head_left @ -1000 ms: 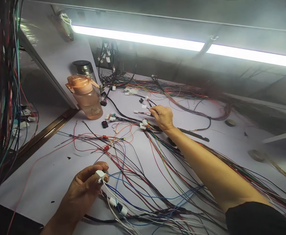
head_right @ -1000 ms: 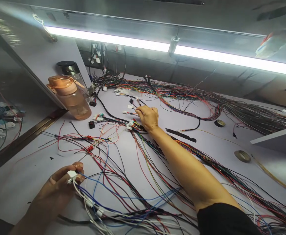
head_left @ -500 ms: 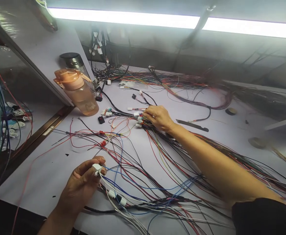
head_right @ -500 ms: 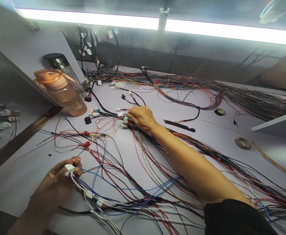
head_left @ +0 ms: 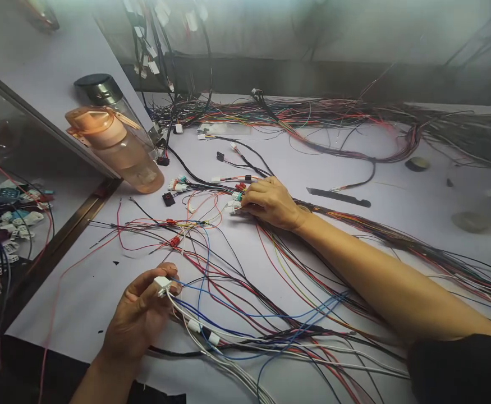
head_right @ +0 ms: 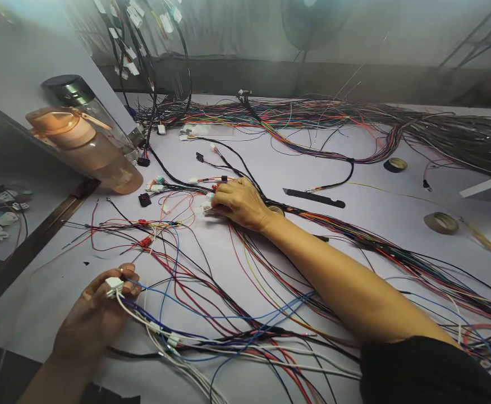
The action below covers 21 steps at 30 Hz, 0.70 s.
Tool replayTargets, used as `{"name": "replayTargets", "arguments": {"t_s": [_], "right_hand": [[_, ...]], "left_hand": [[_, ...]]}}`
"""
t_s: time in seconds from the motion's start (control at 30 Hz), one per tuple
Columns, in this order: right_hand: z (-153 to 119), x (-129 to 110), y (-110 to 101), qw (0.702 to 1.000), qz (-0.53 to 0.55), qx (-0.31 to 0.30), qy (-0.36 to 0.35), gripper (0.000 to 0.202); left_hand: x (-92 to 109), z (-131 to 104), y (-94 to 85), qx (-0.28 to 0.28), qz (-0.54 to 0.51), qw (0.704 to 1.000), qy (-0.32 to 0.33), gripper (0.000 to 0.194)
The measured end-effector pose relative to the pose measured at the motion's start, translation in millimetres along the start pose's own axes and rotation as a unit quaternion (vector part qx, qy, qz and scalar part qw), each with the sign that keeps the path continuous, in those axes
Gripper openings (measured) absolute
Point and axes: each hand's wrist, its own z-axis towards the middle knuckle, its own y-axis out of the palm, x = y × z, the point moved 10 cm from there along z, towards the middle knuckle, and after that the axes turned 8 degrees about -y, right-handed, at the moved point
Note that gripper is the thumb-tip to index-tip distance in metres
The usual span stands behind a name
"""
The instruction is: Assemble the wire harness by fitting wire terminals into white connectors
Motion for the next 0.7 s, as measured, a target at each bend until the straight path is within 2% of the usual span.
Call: {"name": "replayTargets", "arguments": {"t_s": [0.13, 0.23, 0.3, 0.4, 0.53, 0.7], "right_hand": [[-10, -11, -3, 0.999, -0.023, -0.008, -0.024, 0.023], [-12, -16, -1, 0.999, -0.013, -0.025, -0.034, 0.024], [-12, -18, 1, 0.998, -0.003, -0.039, -0.042, 0.025], [-12, -21, 4, 0.997, 0.012, -0.052, -0.057, 0.025], [-14, -19, 7, 0.996, 0.04, -0.058, -0.059, 0.024], [-17, -17, 9, 0.995, 0.059, -0.056, -0.05, 0.026]], "left_hand": [[3, 0, 11.0, -0.006, 0.033, 0.999, 0.019, 0.018], [6, -3, 22.1, 0.004, 0.12, 0.992, 0.031, 0.018], [11, -6, 25.0, 0.022, 0.22, 0.975, 0.036, 0.022], [19, -12, 17.3, 0.062, 0.322, 0.944, 0.031, 0.03], [22, -16, 4.9, 0.084, 0.304, 0.949, 0.018, 0.036], [18, -19, 10.0, 0.058, 0.291, 0.955, 0.013, 0.035]]}}
